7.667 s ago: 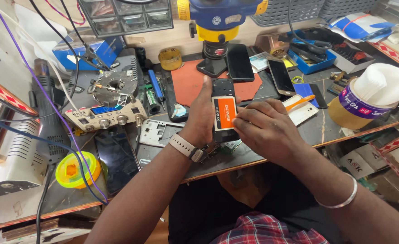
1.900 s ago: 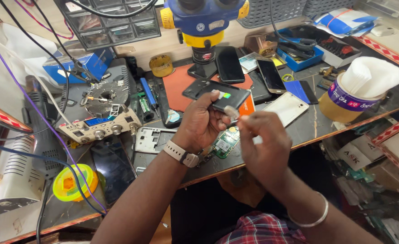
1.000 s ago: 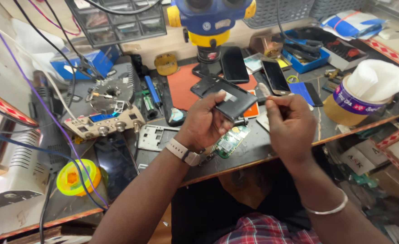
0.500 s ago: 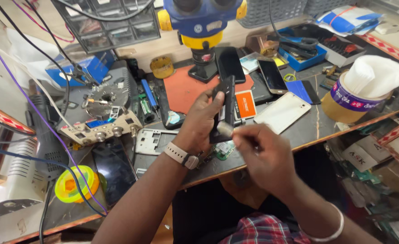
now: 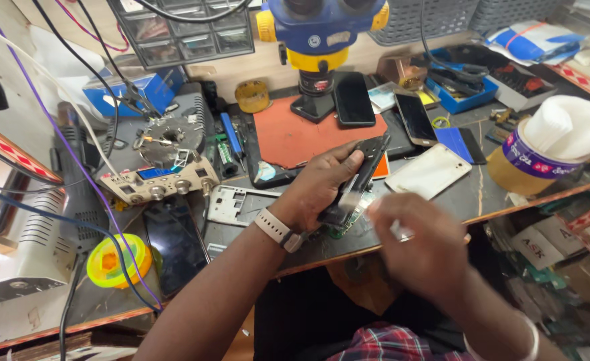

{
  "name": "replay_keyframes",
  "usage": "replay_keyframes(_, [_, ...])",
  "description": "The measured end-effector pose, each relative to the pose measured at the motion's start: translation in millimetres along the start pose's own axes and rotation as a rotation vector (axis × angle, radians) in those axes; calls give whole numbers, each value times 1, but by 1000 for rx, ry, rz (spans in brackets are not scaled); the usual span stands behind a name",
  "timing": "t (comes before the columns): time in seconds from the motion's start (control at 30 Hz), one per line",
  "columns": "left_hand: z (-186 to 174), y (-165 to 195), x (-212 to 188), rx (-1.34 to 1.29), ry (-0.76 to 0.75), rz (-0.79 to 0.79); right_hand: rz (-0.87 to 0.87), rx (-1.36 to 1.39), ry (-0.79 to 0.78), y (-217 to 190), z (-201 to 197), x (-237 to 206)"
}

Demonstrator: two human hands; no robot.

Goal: The person scrapes a small electronic component on a workbench, then scrapes a green circuit board. They pick up a disassembled smartphone, remove the back cover, and peel off a sticker from the battery. The person continues to peel stickers from the phone's interior and places the back cover aside.

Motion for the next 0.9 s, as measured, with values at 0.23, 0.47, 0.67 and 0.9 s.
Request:
replay_keyframes(0.23, [6,2,-2,146,-51,-3,121,-58,97,24,-14,-3])
replay_keyframes(0.47, [13,13,-1,172,-82,68,-20,-62,18,21,-4,-21])
replay_keyframes(0.67, [15,27,-7,238,-47,87,192,79,160,72,-28,-30])
replay_keyframes(0.9, [18,23,-13,218,-53,52,417,374,166,93,-22,-25])
Point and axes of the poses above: each hand's wrist, its own x-axis towards the middle knuckle, its own z-axis out of the palm, y = z × x, the point moved 9 cm from there along x, towards the middle knuckle, and after that the axes turned 14 degrees about -y, right-handed, at the moved point
